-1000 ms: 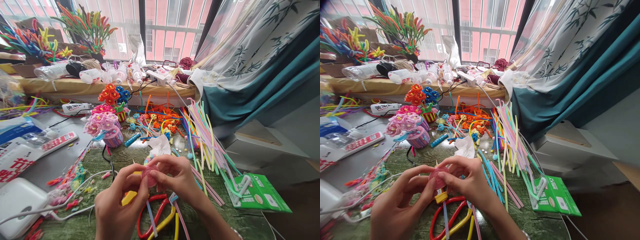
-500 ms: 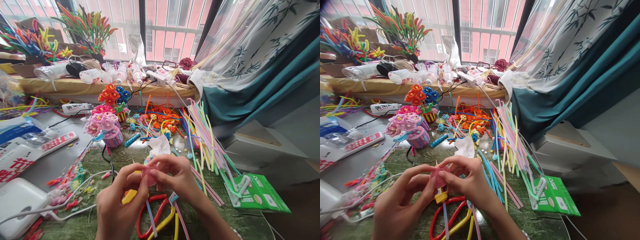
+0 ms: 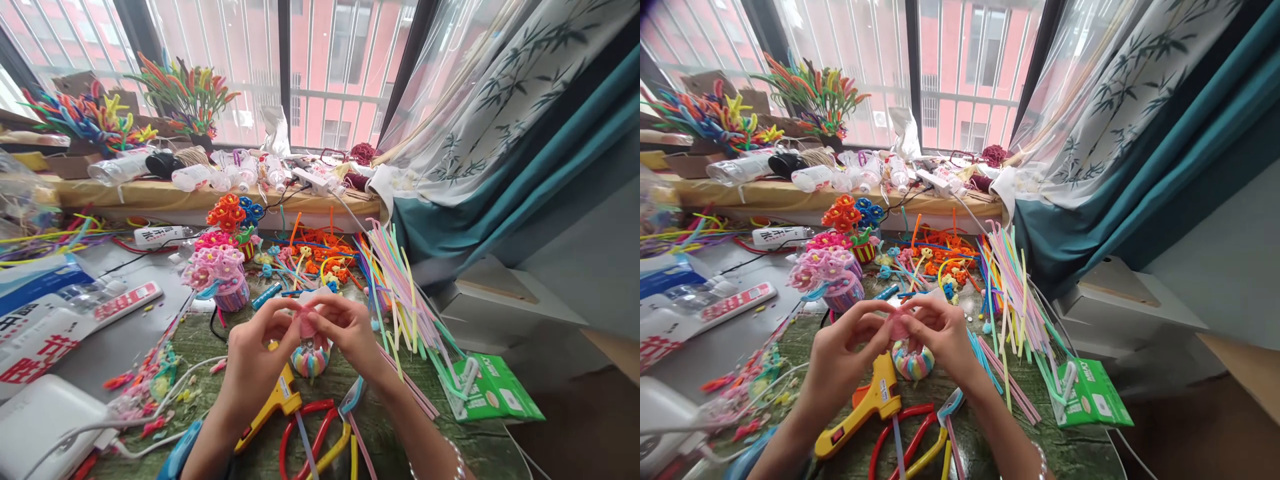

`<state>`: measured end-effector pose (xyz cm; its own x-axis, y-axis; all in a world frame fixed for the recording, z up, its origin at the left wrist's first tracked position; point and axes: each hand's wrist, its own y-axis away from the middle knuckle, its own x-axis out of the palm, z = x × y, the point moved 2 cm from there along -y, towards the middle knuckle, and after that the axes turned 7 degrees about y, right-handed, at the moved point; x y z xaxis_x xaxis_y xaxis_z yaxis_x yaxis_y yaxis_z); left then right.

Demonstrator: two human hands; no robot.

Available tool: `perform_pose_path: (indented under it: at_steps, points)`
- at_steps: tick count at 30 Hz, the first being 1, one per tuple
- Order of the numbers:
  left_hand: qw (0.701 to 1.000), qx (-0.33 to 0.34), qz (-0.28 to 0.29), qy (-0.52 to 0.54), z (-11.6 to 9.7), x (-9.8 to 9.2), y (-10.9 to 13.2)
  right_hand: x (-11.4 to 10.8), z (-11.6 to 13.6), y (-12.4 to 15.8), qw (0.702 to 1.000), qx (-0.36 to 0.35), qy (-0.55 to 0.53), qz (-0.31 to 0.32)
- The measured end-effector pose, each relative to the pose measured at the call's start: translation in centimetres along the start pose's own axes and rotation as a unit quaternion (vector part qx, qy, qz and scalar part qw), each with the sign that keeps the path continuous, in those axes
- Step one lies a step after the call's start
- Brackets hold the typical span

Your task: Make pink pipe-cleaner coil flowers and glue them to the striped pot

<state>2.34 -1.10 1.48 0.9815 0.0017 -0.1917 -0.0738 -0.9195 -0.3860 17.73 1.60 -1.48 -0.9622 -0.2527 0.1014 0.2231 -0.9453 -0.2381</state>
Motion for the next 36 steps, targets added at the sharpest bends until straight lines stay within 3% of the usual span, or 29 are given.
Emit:
perform_pose_path:
  at_steps: [9,15,18,36]
  points:
    - [0.996,0.08,0.034,0.027,0.1,-1.4,-7.5,0.4,2.0,-5.9,0.986,-0.115,0.062,-0.101]
    - [0.991,0.134,0.026,0.015,0.8,-1.7,-10.5,0.5,2.1,-8.2,0.977,-0.142,0.081,-0.135]
    - [0.989,0.145,0.033,0.014,0.8,-1.9,-11.1,0.5,2.1,-8.5,0.974,-0.146,0.083,-0.15]
    - [0.985,0.124,0.115,0.044,-0.3,-1.7,-10.6,-0.8,2.9,-7.0,0.99,-0.11,0.049,-0.078]
